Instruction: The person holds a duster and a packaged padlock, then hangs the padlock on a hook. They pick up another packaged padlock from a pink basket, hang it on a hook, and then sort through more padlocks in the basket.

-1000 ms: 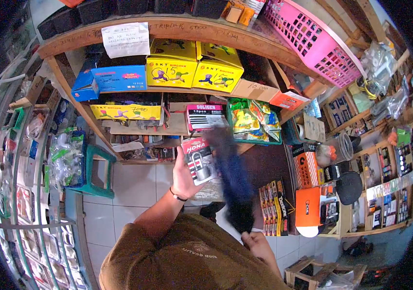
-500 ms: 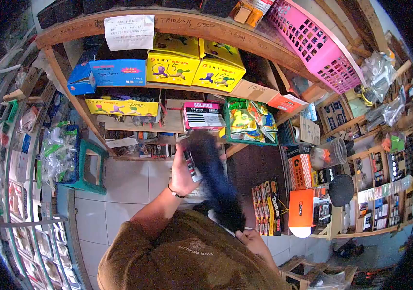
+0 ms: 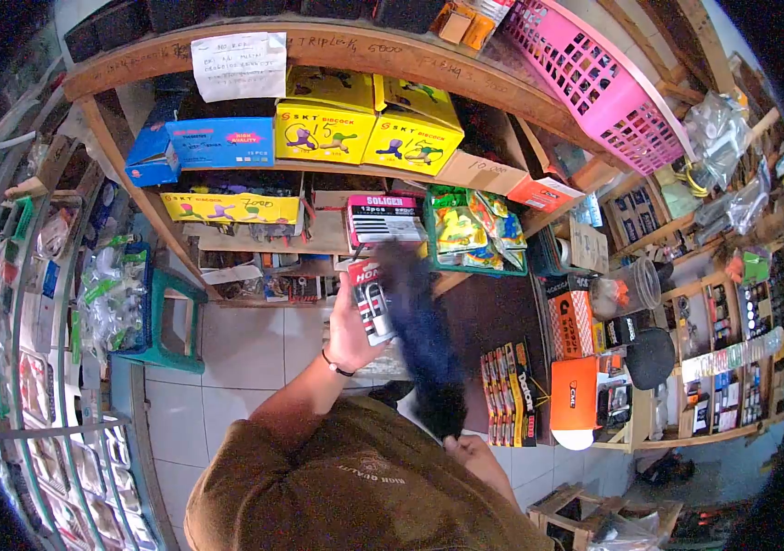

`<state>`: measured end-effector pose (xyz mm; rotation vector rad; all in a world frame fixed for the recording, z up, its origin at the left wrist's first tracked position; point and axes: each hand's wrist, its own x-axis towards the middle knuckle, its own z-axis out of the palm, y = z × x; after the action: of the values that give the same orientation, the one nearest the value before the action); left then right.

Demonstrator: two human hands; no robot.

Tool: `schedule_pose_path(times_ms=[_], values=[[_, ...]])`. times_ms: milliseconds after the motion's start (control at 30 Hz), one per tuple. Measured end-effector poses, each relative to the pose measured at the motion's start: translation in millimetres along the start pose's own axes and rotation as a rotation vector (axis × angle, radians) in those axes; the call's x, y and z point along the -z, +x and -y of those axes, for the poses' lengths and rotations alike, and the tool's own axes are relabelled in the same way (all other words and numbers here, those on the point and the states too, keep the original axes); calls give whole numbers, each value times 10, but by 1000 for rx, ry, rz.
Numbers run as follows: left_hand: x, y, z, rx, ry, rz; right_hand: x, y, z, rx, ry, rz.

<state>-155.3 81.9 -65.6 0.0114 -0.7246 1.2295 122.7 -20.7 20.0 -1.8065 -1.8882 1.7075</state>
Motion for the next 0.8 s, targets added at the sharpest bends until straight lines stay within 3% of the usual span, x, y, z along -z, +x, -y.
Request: schedule_pose_path(times_ms=[33, 67, 100, 133, 200, 233, 267, 333, 367, 400, 467, 500, 533, 600, 633, 667, 733, 767, 800], values=[[-157, 84, 87, -23, 263, -151, 38, -26, 75, 12, -209, 99], [-271, 151, 127, -44, 527, -301, 30, -15, 54, 17, -202, 100], [-319, 193, 85, 18, 479, -151, 11, 1, 6, -28, -112, 82], [-371, 180, 105, 22, 482, -153, -7, 20, -61, -75, -23, 64], [-452, 98, 174, -242, 468, -483, -34, 101, -197, 23, 26, -54], [-63, -20, -46, -86, 10, -61, -23, 75, -154, 3, 26, -39], [-146, 24, 4, -85, 13, -63, -15, 62, -111, -15, 27, -25], [-287, 128, 101, -72, 534, -370, 52, 58, -71, -18, -141, 97], [-288, 156, 82, -20, 507, -159, 42, 47, -44, -44, -90, 87], [-327, 169, 114, -16, 506, -160, 29, 40, -33, -71, -41, 78], [-495, 198, 231, -258, 484, -523, -17, 105, -97, -53, 48, 10], [-125, 30, -24, -180, 71, -392, -29, 134, -127, -31, 133, -58], [-124, 56, -7, -180, 71, -392, -12, 136, -146, -31, 134, -58], [-113, 142, 41, -89, 526, -442, 47, 136, -179, 29, -205, 138], [-146, 154, 56, -77, 432, -316, 43, 135, -158, 28, -204, 134], [-185, 203, 28, -61, 468, -490, 31, 136, -107, 14, -105, 34], [-350, 204, 113, -288, 202, -525, 18, 129, -3, -4, -7, -67], [-222, 137, 49, -235, 407, -493, 30, 131, 60, -29, -13, -36], [-178, 155, 34, -238, 407, -488, 50, 141, 99, -51, -20, -5]])
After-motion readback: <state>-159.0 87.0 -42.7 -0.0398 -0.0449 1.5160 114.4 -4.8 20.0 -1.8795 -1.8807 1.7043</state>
